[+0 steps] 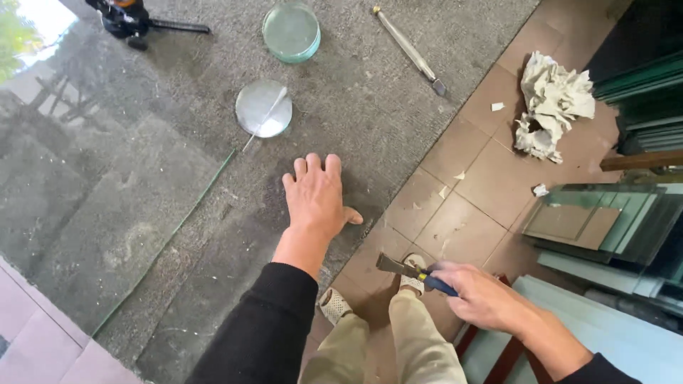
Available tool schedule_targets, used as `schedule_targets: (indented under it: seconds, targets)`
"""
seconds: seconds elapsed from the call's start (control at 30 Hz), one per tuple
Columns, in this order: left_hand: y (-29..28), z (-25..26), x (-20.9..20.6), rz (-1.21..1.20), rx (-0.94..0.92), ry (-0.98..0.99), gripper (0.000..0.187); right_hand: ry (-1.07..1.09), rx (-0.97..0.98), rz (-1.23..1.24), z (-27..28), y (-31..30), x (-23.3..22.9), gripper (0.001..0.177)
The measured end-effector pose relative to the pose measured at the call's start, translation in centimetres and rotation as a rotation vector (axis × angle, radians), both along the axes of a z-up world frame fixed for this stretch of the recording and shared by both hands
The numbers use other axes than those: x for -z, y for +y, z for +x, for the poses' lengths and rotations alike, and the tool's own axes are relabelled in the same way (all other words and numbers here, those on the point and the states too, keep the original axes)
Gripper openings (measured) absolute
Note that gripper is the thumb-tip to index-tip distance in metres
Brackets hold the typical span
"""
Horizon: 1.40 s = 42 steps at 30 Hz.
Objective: Cutting glass sheets into specific shapes using a glass cutter and pliers on a workshop table
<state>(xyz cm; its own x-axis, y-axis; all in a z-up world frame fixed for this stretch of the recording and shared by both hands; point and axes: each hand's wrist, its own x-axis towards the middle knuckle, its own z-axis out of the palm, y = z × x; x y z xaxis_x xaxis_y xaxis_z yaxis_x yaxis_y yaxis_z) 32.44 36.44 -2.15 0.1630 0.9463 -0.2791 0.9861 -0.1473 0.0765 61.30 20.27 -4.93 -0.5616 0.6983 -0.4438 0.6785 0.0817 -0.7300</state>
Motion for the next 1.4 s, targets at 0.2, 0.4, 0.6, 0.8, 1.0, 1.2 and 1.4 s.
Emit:
schedule_targets:
  seconds: [0.2, 0.4, 0.6, 0.8, 1.0, 1.2, 1.4]
  targets:
    - [0.6, 0.5, -1.2, -0.091, -0.031, 0.042, 0.098, -0.097, -0.107, -0.102, 0.8, 2.6, -0.7, 0.023]
    - [0.9, 0.7, -3.7, -0.195, -0.028, -0.007, 0.09, -0.098, -0.029, -0.178, 1.1, 4.0, 0.0, 0.02]
    - [1.1, 0.8, -3.8, -0.205, -0.037, 0.006, 0.092, -0.068, -0.057, -0.186, 0.5, 4.5, -0.5, 0.01]
    - [1.2, 0.7, -3.6, -0.21, -0.042, -0.008, 0.091, -0.054, -0.074, -0.156, 0.4, 4.8, -0.7, 0.008]
    - [1.2, 0.8, -3.9, -0.21, -0.04, 0.0, 0.089, -0.035, -0.059, -0.141, 0.5, 4.2, 0.5, 0.01]
    - [1.1, 0.9, -4.4, -0.213, -0.043, -0.013, 0.087, -0.075, -0.048, -0.134, 0.2, 4.2, -0.8, 0.006]
    - [0.9, 0.8, -4.4, -0.197, -0.025, -0.025, 0.087, -0.034, -0.025, -0.101, 0.1, 4.1, -0.4, 0.007]
